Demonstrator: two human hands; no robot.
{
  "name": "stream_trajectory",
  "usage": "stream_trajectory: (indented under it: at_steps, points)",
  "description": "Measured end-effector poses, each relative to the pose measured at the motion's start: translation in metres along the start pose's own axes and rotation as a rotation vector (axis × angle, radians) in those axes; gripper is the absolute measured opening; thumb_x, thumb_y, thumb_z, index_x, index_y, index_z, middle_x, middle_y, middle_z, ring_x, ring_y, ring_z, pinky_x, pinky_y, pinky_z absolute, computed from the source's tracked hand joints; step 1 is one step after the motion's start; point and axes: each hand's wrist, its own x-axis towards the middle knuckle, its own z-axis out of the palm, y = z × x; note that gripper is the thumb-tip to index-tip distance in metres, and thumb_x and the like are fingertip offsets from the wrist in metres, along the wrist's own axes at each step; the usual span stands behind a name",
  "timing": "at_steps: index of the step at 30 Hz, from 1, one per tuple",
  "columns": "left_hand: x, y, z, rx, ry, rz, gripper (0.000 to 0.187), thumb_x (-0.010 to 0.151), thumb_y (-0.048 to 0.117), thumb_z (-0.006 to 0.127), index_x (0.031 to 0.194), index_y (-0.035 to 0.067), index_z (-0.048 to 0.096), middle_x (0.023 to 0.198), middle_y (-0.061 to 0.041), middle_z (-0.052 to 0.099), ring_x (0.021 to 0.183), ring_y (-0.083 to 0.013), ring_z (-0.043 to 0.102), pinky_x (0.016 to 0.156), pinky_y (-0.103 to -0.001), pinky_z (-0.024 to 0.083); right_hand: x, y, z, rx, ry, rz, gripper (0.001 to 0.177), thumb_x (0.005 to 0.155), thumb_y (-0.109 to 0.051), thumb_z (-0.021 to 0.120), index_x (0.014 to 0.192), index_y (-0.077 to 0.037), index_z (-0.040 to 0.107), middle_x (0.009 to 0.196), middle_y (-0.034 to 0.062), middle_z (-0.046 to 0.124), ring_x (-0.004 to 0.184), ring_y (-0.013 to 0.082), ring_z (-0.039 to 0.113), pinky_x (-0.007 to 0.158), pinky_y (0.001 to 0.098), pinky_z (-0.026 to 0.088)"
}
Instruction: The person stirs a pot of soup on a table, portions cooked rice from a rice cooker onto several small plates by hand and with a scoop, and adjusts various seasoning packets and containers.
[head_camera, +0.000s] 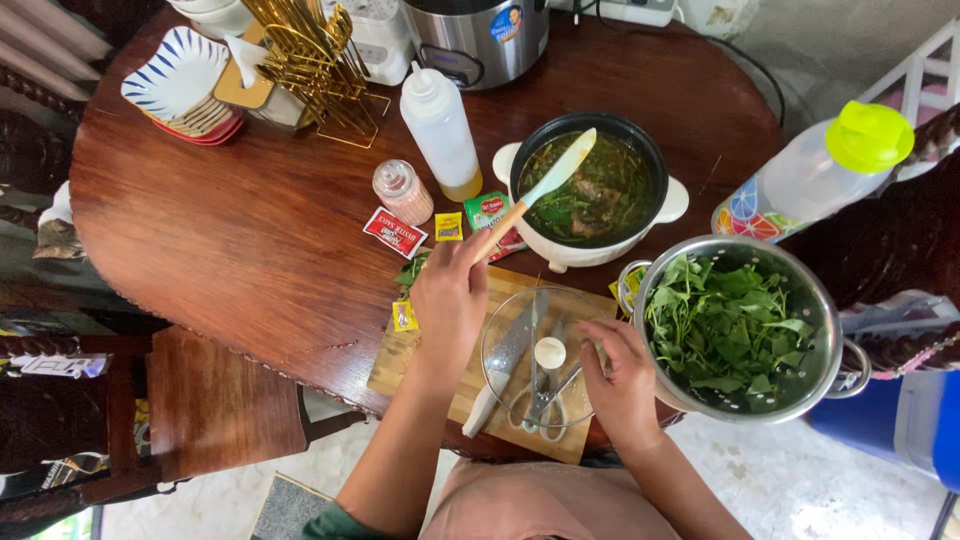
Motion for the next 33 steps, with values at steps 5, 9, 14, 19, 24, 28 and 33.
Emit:
stream_trajectory:
  at_steps: [5, 9, 14, 19, 24, 28, 33]
  points:
    - [-0.009, 0.000, -0.007, -0.011, 0.049, 0.008, 0.039, 0.088, 0.008, 0.076, 0.123, 0.024, 0.072, 0.097, -0.004, 0.068, 0.083, -0.0273, 0.069, 0.069, -0.042, 0.054, 0.004, -0.007, 0.004, 0.000, -0.018, -0.027, 0.029, 0.086, 0.005, 0.068, 0.113, -0.004, 0.072, 0.112, 0.0114, 0.071, 0.100, 0.0293, 0.068, 0.086, 0.0364, 0.054]
    - [-0.007, -0.003, -0.008, -0.029, 0.006, 0.018, 0.038, 0.088, 0.008, 0.076, 0.123, 0.023, 0.073, 0.096, -0.005, 0.069, 0.083, -0.0278, 0.068, 0.070, -0.043, 0.054, 0.007, -0.011, 0.001, -0.003, 0.010, -0.023, 0.029, 0.086, 0.005, 0.068, 0.113, -0.004, 0.072, 0.112, 0.0115, 0.070, 0.099, 0.0290, 0.067, 0.084, 0.0356, 0.053]
    - [-0.005, -0.003, 0.000, -0.103, -0.005, 0.039, 0.032, 0.092, 0.011, 0.076, 0.122, 0.022, 0.073, 0.099, -0.005, 0.071, 0.084, -0.0280, 0.069, 0.070, -0.042, 0.054, 0.002, -0.014, -0.006, 0.054, -0.006, 0.235, 0.027, 0.088, 0.002, 0.066, 0.112, -0.006, 0.073, 0.113, 0.0091, 0.069, 0.088, 0.0252, 0.066, 0.067, 0.0329, 0.052]
    - [-0.005, -0.003, 0.006, -0.116, -0.017, 0.087, 0.034, 0.092, 0.011, 0.075, 0.124, 0.020, 0.072, 0.099, -0.005, 0.070, 0.084, -0.0288, 0.069, 0.070, -0.043, 0.054, -0.007, -0.007, -0.009, -0.023, 0.087, 0.071, 0.027, 0.090, 0.003, 0.066, 0.115, -0.005, 0.073, 0.115, 0.0091, 0.068, 0.099, 0.0235, 0.065, 0.074, 0.0311, 0.052]
    - [-0.006, -0.005, 0.016, -0.097, -0.053, 0.063, 0.034, 0.091, 0.011, 0.076, 0.123, 0.022, 0.073, 0.094, -0.005, 0.070, 0.079, -0.0287, 0.069, 0.065, -0.043, 0.053, -0.013, -0.008, -0.011, -0.048, 0.119, 0.149, 0.026, 0.089, 0.002, 0.066, 0.112, -0.007, 0.074, 0.112, 0.0076, 0.069, 0.098, 0.0227, 0.066, 0.067, 0.0296, 0.052]
    - [-0.006, -0.009, 0.022, -0.088, -0.021, 0.109, 0.035, 0.091, 0.010, 0.076, 0.124, 0.021, 0.072, 0.096, -0.005, 0.069, 0.081, -0.0296, 0.069, 0.067, -0.043, 0.054, -0.012, -0.012, -0.011, -0.052, 0.130, 0.147, 0.026, 0.089, 0.002, 0.066, 0.113, -0.007, 0.073, 0.112, 0.0082, 0.069, 0.099, 0.0231, 0.066, 0.068, 0.0294, 0.053]
    - [-0.005, -0.017, 0.030, -0.107, -0.010, 0.120, 0.033, 0.091, 0.009, 0.075, 0.122, 0.021, 0.072, 0.098, -0.005, 0.070, 0.082, -0.0302, 0.070, 0.068, -0.043, 0.054, -0.012, -0.014, -0.008, -0.047, 0.112, 0.184, 0.026, 0.089, 0.003, 0.066, 0.113, -0.006, 0.073, 0.113, 0.0082, 0.069, 0.094, 0.0232, 0.066, 0.067, 0.0301, 0.053]
